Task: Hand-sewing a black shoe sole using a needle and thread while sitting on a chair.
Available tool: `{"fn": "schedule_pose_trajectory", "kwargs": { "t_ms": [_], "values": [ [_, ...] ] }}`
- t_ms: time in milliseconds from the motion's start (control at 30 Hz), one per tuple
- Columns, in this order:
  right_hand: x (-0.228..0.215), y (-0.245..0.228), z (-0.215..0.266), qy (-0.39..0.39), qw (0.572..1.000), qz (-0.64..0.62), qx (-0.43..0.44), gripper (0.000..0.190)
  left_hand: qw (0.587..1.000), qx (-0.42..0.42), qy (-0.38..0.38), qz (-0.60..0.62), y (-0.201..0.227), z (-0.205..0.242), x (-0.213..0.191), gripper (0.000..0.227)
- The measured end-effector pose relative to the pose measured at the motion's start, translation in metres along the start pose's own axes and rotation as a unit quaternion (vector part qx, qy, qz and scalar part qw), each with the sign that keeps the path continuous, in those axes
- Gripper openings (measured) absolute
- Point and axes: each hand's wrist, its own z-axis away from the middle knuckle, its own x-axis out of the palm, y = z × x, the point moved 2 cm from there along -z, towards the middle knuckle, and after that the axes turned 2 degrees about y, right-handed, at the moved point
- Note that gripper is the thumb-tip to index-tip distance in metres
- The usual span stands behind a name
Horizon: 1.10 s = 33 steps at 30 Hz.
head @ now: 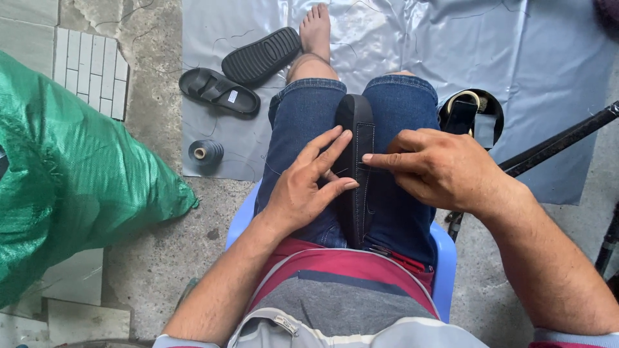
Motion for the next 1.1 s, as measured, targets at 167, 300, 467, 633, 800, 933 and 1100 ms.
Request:
{"fn": "schedule_pose_trajectory", "kwargs": {
  "t_ms": [167,300,467,633,800,933,1100],
  "values": [
    [0.000,-0.004,0.000,0.024,0.999,0.031,0.006,0.041,1.000,0.009,0.003,0.000,-0.002,0.000,0.001,0.060],
    [-0.004,-0.019,-0.002,0.002,0.995,0.091,0.033,0.039,1.000,0.009,0.008,0.001,-0.004,0.001,0.004,0.058],
    [-0.005,-0.040,-0.005,0.044,0.966,0.253,0.036,0.031,0.999,0.016,0.033,-0.025,-0.008,0.000,0.008,0.058],
    [0.007,-0.021,-0.006,0.063,0.981,0.181,0.012,0.028,0.999,0.001,0.030,-0.017,-0.010,-0.001,0.005,0.056],
    [0.012,-0.012,-0.010,0.129,0.989,-0.006,-0.068,0.029,0.999,-0.001,0.030,0.027,-0.016,-0.001,-0.002,0.055],
    [0.017,-0.011,-0.014,0.128,0.988,-0.078,-0.032,0.026,0.995,-0.020,0.037,0.089,-0.022,-0.002,0.000,0.056],
    [0.016,-0.015,-0.022,0.125,0.989,-0.071,-0.021,0.017,0.991,-0.018,0.055,0.122,-0.022,-0.003,0.002,0.059]
  ]
}}
